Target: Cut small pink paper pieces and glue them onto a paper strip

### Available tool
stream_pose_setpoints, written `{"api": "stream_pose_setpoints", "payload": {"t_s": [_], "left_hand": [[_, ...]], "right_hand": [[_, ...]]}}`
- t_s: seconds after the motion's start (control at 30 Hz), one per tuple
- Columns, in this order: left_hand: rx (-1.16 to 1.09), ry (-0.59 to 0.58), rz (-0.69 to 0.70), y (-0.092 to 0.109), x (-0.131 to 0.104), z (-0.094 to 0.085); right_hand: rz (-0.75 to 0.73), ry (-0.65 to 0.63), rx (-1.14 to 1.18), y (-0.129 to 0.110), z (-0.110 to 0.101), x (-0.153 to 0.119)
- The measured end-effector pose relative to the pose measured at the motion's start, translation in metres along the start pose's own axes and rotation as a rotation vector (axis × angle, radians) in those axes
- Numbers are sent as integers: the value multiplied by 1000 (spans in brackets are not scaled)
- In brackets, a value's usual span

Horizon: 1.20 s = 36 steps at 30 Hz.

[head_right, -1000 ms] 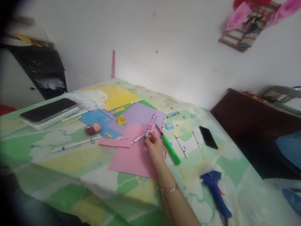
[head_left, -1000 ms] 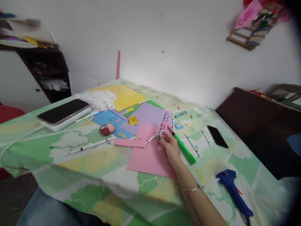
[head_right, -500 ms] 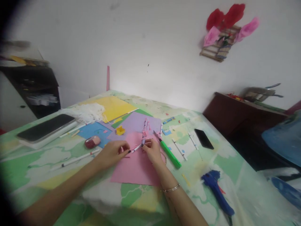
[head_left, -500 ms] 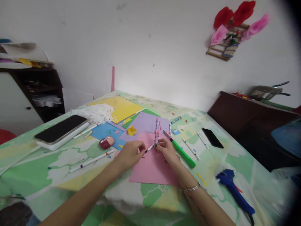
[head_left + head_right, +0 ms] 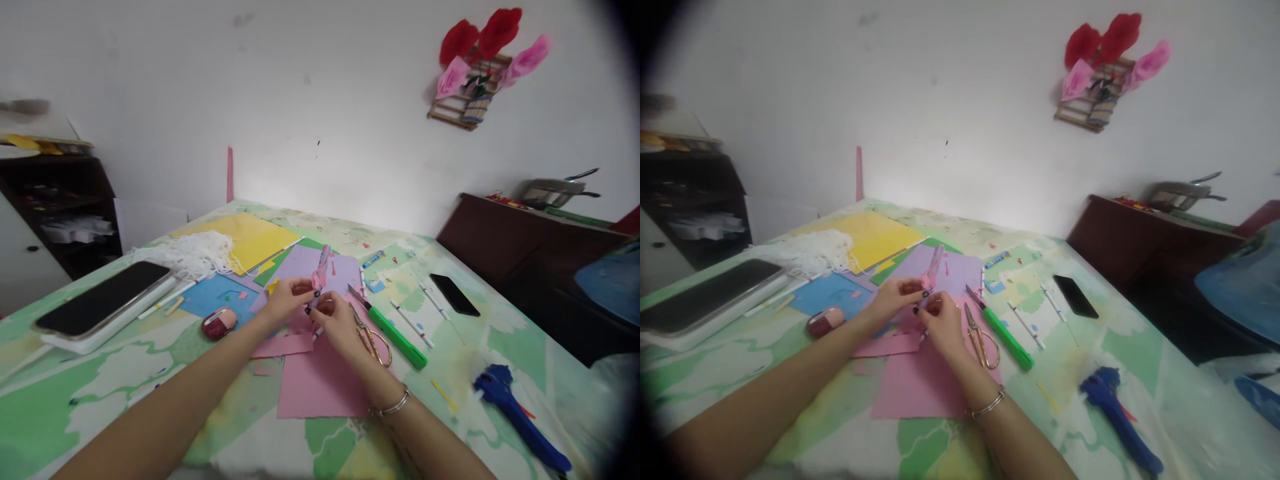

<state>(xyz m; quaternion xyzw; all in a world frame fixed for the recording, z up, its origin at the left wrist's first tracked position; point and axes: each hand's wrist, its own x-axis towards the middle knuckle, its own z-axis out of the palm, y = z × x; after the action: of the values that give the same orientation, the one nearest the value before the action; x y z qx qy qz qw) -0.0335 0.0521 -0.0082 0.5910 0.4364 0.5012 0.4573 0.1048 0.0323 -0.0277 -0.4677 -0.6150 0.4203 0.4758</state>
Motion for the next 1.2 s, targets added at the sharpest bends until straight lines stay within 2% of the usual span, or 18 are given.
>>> {"api": "stream_pose_setpoints", "payload": {"t_s": [0.13,0.3,0.43,0.57,0.77,0.97,1.2], "left_hand": [[-75,-72,-35,0,-6,-4],[-72,-55,-49,0,-8,-3],[86,-36,-1,-2,-10,3],[193,-66,59,0,-16,9],[211,-137,33,0,-21,16],[94,-232,-44,-4,-22,16],[-7,-267,-39,1,-23,15]], "right_hand": [[-29,-78,14,-4,-7,-1],[-56,37,44,-9,-33,11],[-29,94,172,-10,-47,17],[14,74,272,-7,-49,15],[10,37,385,-8,-48,12],[7,41,420,-6,-50,12],[25,42,439,-6,-50,11]]}}
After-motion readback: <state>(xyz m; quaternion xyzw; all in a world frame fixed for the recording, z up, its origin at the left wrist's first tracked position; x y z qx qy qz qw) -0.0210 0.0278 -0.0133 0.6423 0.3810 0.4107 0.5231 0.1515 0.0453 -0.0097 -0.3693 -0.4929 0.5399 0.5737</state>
